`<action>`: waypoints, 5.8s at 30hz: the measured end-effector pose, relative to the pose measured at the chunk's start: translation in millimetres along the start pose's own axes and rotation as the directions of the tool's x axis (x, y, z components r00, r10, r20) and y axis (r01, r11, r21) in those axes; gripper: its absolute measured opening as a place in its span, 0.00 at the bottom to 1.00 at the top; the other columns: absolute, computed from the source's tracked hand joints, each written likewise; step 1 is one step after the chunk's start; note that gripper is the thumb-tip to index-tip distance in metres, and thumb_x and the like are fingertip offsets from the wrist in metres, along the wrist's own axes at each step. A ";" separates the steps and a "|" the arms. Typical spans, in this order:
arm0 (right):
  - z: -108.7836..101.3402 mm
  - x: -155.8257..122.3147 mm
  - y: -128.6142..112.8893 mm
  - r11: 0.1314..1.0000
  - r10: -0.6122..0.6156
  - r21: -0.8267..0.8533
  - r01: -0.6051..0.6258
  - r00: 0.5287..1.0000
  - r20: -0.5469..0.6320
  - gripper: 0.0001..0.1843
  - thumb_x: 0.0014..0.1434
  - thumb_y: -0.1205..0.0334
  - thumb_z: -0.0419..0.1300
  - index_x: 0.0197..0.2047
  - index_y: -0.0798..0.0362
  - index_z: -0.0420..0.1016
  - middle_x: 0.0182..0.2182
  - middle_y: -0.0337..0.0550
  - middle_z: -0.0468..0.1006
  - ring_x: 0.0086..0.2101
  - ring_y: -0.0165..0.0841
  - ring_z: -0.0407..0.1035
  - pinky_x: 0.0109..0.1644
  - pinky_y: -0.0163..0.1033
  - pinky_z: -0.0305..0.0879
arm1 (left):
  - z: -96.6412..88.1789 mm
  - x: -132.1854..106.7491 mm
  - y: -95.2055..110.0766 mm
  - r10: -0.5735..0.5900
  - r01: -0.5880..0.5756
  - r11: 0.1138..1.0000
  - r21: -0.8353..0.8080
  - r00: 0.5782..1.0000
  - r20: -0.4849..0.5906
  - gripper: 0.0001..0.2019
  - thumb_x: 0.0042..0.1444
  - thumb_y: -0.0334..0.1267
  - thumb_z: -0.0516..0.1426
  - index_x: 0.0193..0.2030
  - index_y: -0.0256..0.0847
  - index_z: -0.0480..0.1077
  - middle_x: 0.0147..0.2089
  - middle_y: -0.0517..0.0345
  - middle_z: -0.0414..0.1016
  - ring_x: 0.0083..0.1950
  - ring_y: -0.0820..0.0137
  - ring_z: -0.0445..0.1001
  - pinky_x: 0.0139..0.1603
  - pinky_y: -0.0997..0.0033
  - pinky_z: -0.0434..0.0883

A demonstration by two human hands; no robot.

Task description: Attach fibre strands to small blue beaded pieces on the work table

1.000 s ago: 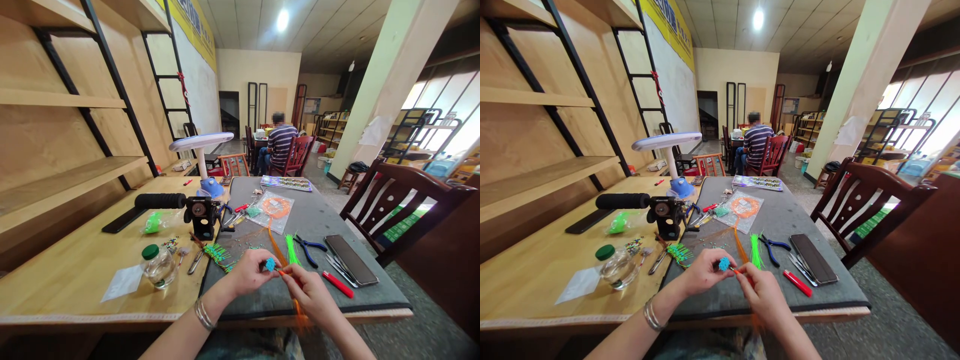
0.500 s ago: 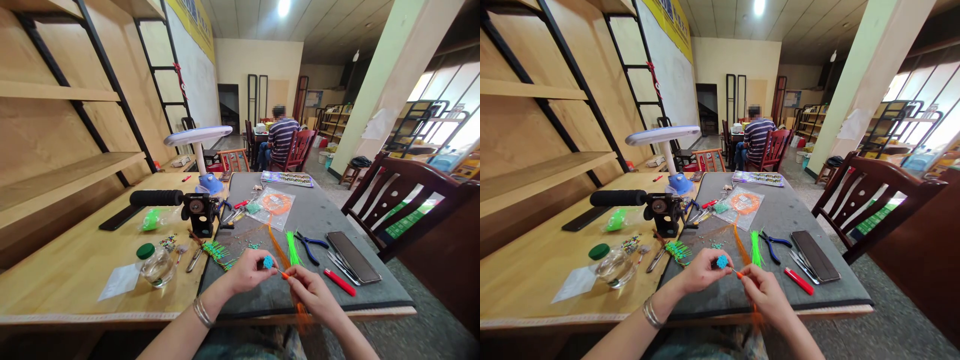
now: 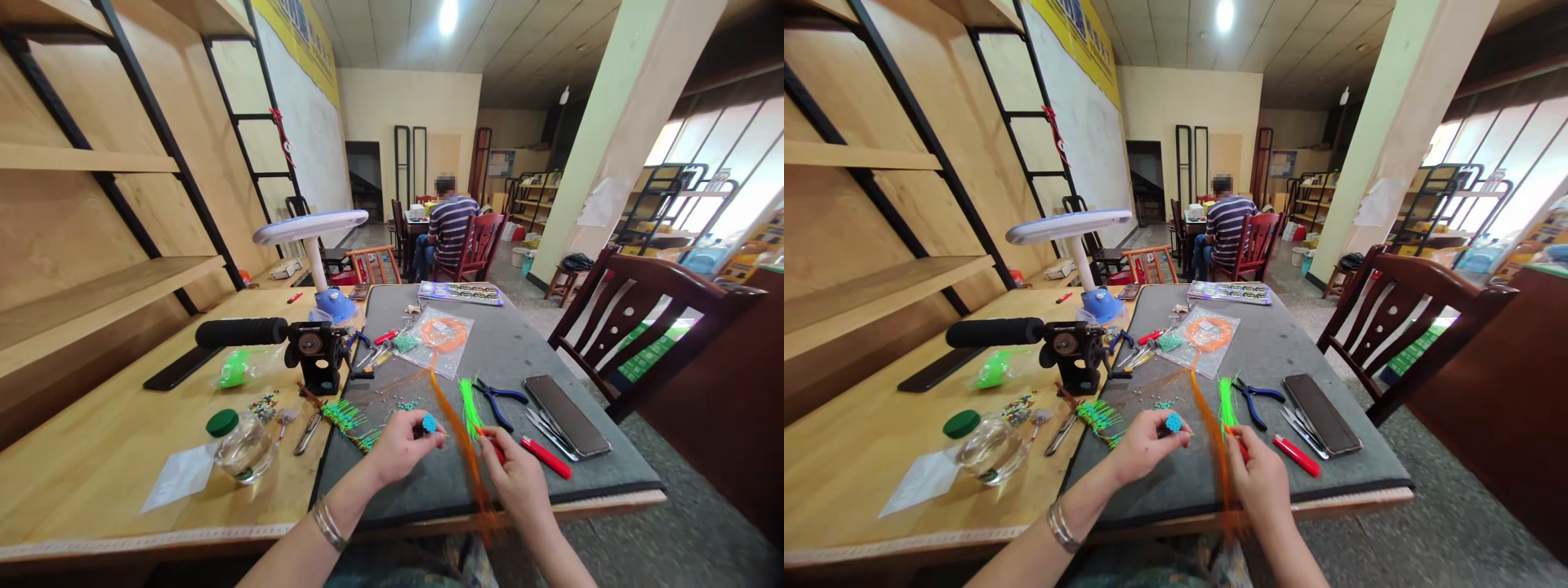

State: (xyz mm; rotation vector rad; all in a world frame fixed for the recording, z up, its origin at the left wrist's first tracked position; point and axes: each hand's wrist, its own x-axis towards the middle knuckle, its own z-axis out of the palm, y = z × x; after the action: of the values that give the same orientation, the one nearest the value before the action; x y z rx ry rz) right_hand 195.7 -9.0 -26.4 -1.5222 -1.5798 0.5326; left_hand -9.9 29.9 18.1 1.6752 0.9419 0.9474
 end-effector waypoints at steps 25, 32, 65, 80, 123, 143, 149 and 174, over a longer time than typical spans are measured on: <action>-63.6 38.5 37.6 0.669 -0.201 -0.726 0.156 0.979 0.026 0.14 0.61 0.58 0.53 0.46 0.54 0.74 0.44 0.49 0.77 0.46 0.40 0.66 0.50 0.39 0.58 | 2.1 2.0 -9.3 -0.068 0.062 0.993 -0.104 0.996 -0.061 0.11 0.48 0.44 0.62 0.28 0.36 0.75 0.27 0.54 0.77 0.32 0.67 0.73 0.38 0.70 0.68; -27.5 82.9 34.9 0.636 -0.146 -0.745 0.203 0.979 0.142 0.16 0.53 0.63 0.58 0.45 0.58 0.74 0.43 0.54 0.77 0.45 0.43 0.67 0.48 0.40 0.60 | -2.5 1.6 -4.4 -0.104 0.078 0.972 -0.220 0.988 -0.110 0.11 0.48 0.43 0.63 0.27 0.36 0.74 0.26 0.56 0.76 0.29 0.72 0.69 0.34 0.74 0.65; 20.5 10.1 -32.8 0.934 -0.288 -0.191 0.300 0.953 0.088 0.11 0.55 0.63 0.53 0.41 0.52 0.70 0.32 0.43 0.78 0.32 0.35 0.72 0.37 0.36 0.66 | -0.2 10.0 -10.7 -0.288 0.186 0.813 -0.552 0.952 -0.103 0.17 0.41 0.49 0.66 0.27 0.34 0.71 0.16 0.70 0.57 0.16 0.83 0.44 0.18 0.76 0.39; 8.9 16.9 -25.8 0.975 -0.019 0.223 -0.023 0.982 0.187 0.11 0.51 0.55 0.57 0.31 0.54 0.71 0.24 0.38 0.71 0.27 0.32 0.64 0.32 0.33 0.59 | -2.1 10.4 -3.7 -0.163 0.118 0.931 -0.345 0.981 -0.104 0.11 0.44 0.41 0.64 0.30 0.35 0.73 0.23 0.60 0.73 0.24 0.76 0.65 0.28 0.75 0.62; -12.2 -7.2 -24.2 0.891 0.080 0.426 -0.160 0.977 0.199 0.16 0.50 0.48 0.60 0.34 0.53 0.70 0.25 0.37 0.70 0.26 0.31 0.64 0.28 0.33 0.58 | 33.1 9.1 23.0 -0.079 0.015 0.939 -0.343 0.982 -0.172 0.10 0.46 0.42 0.63 0.26 0.37 0.72 0.22 0.60 0.71 0.27 0.72 0.68 0.32 0.73 0.65; -24.3 81.1 19.5 0.678 0.063 -0.729 -0.095 0.995 -0.071 0.15 0.61 0.54 0.52 0.42 0.56 0.73 0.40 0.51 0.77 0.44 0.39 0.68 0.45 0.37 0.57 | 26.9 -16.4 12.4 -0.187 0.128 0.952 -0.277 0.962 -0.199 0.13 0.44 0.46 0.64 0.27 0.36 0.74 0.20 0.63 0.64 0.23 0.76 0.58 0.24 0.77 0.56; -75.7 54.3 34.7 0.570 0.164 -0.810 -0.137 0.985 -0.051 0.08 0.57 0.68 0.55 0.33 0.56 0.75 0.32 0.53 0.79 0.35 0.39 0.73 0.35 0.37 0.58 | 29.9 -16.0 12.4 -0.228 0.162 0.918 -0.361 0.962 -0.148 0.14 0.43 0.46 0.64 0.29 0.36 0.73 0.20 0.65 0.62 0.21 0.79 0.55 0.20 0.78 0.52; 19.0 -8.9 -34.5 0.983 -0.103 0.160 0.088 0.991 0.084 0.16 0.63 0.50 0.48 0.39 0.51 0.72 0.35 0.43 0.78 0.36 0.35 0.72 0.40 0.33 0.65 | 26.3 -10.1 7.3 -0.334 0.175 0.823 -0.541 0.919 -0.210 0.14 0.41 0.44 0.65 0.28 0.36 0.70 0.18 0.69 0.59 0.18 0.81 0.50 0.19 0.79 0.48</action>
State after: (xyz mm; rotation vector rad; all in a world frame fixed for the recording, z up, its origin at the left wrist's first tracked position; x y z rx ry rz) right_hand 159.2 -18.5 -12.0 -1.3141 -1.6320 0.6646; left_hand 10.9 9.6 17.1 0.9394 0.9735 1.1604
